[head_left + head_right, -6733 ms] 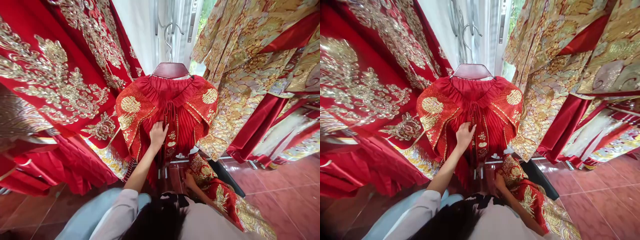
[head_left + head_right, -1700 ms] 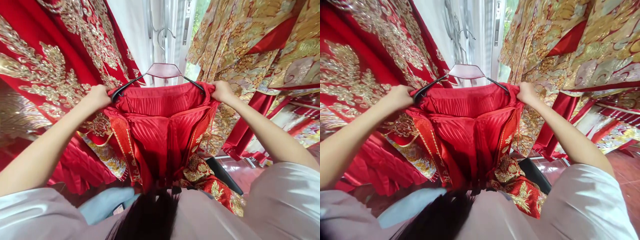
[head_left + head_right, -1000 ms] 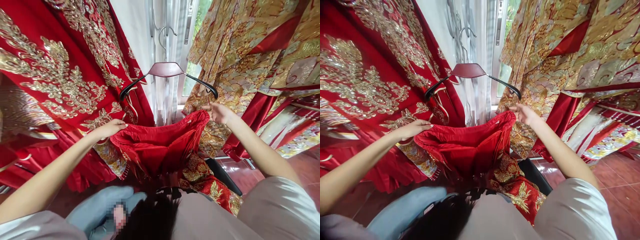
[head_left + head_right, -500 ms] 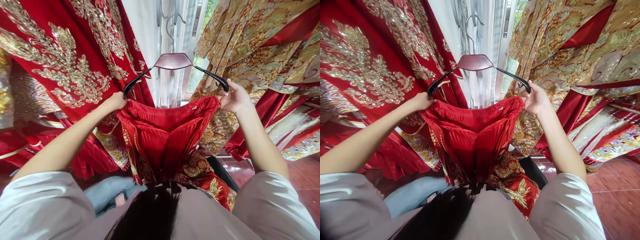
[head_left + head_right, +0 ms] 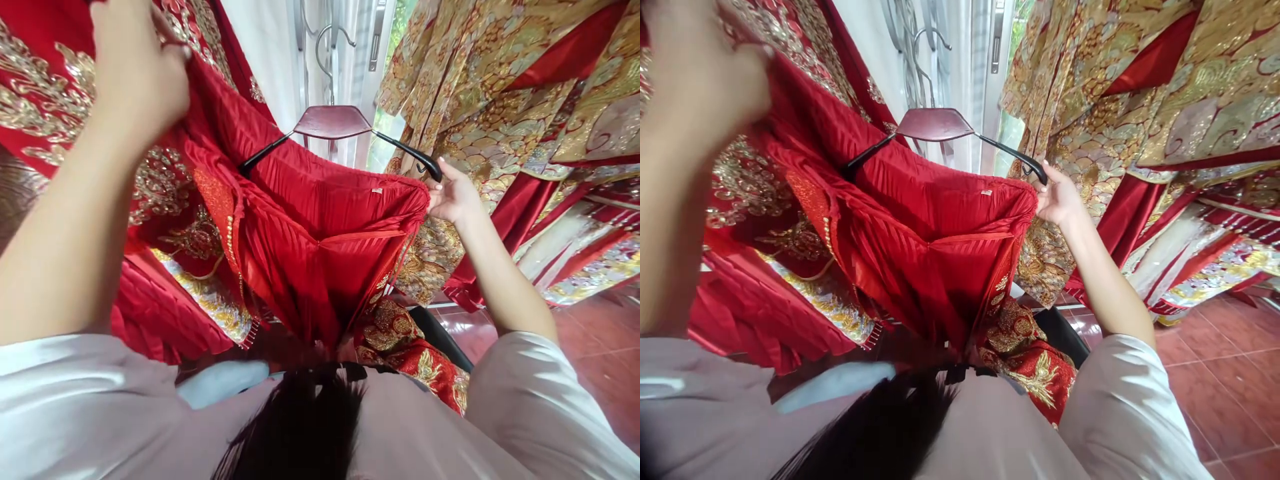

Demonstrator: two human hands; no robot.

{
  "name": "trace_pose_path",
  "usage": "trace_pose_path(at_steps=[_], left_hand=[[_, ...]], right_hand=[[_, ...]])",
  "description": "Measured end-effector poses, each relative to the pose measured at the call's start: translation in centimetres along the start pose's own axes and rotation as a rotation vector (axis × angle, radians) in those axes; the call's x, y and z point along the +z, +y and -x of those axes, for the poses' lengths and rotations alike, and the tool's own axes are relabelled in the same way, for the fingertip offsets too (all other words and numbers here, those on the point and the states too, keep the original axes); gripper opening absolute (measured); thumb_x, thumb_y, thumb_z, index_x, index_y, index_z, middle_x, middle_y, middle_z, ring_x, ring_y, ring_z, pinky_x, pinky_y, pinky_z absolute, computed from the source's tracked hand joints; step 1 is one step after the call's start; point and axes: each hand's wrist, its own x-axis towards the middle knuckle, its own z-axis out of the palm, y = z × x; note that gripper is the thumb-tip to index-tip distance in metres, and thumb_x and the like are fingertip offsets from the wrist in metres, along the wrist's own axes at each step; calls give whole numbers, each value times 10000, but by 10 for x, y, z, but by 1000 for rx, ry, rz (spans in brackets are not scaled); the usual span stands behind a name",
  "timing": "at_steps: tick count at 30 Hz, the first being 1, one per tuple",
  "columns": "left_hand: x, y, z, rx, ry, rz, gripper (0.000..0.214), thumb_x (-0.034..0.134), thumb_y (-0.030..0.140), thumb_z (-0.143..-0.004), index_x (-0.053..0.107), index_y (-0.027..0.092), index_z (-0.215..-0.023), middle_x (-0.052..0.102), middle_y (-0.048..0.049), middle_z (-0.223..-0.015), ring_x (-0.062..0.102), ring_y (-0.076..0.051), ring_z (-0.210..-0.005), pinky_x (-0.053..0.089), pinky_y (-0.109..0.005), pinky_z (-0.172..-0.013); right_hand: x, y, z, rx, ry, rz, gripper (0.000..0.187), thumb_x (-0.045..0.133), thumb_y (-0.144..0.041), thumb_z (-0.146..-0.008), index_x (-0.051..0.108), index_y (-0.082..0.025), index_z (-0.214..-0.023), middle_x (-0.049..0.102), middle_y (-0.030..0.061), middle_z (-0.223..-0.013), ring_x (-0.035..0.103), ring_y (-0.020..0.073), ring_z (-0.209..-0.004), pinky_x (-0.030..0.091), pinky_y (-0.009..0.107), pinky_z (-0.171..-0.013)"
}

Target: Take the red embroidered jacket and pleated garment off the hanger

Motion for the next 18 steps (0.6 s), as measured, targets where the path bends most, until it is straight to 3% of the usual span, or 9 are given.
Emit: trace_pose_path(at_steps=[2, 5, 9, 11, 13, 15, 18], left_hand=[[1, 14, 13, 89, 10, -24, 434, 437, -69, -806, 450, 1, -1234, 476, -70, -1253, 386, -242, -1256, 270, -475, -1084], [15, 28, 45, 244, -100, 30, 341, 419, -5, -837, 489, 42, -1167, 550, -101, -1090, 514, -280, -1123, 411, -464, -959], [50, 41, 92, 271, -462, -80, 363, 409, 67, -860, 431, 67, -1222, 600, -148, -863, 618, -322, -862, 474, -442, -754], [64, 51, 102, 329, -692, -101, 306, 472, 104, -841, 510, 111, -1145, 609, -130, -816, 626, -313, -815, 470, -419, -734], [70, 65, 98, 421, -789, -62, 172, 511, 163, -845, 595, 152, -995, 613, -101, -794, 631, -291, -826, 472, -401, -761], [69, 82, 81, 516, -671, -22, 190, 459, 234, -894, 625, 166, -954, 619, -90, -848, 625, -276, -895, 474, -402, -805], [72, 106, 43, 703, -326, -9, 360, 336, 325, -947, 621, 140, -1067, 588, -105, -1067, 549, -286, -1085, 434, -457, -911]], right_hand=[[5, 14, -5, -40, -15, 59, 611, 193, -616, -926, 606, -175, -843, 492, 27, -609, 481, 134, -556, 457, 343, -649], [11, 27, -11, -40, -53, 101, 695, 122, -667, -902, 615, -176, -887, 504, 36, -631, 490, 146, -554, 448, 341, -622], [15, 33, -19, -97, -79, 190, 771, 21, -653, -902, 616, -165, -941, 520, 42, -661, 511, 148, -572, 456, 344, -638], [15, 34, -20, -139, -52, 262, 788, 0, -650, -899, 614, -166, -997, 550, 52, -710, 530, 151, -604, 463, 351, -670], [16, 34, -18, -142, -19, 320, 783, -2, -646, -901, 606, -173, -1045, 574, 61, -757, 537, 150, -616, 465, 351, -686], [16, 32, -16, -104, -5, 323, 767, -1, -636, -908, 595, -181, -1070, 576, 61, -765, 528, 143, -599, 461, 339, -666], [14, 29, -13, -19, -72, 164, 712, 11, -595, -936, 570, -175, -1074, 539, 41, -709, 480, 119, -539, 440, 300, -590]])
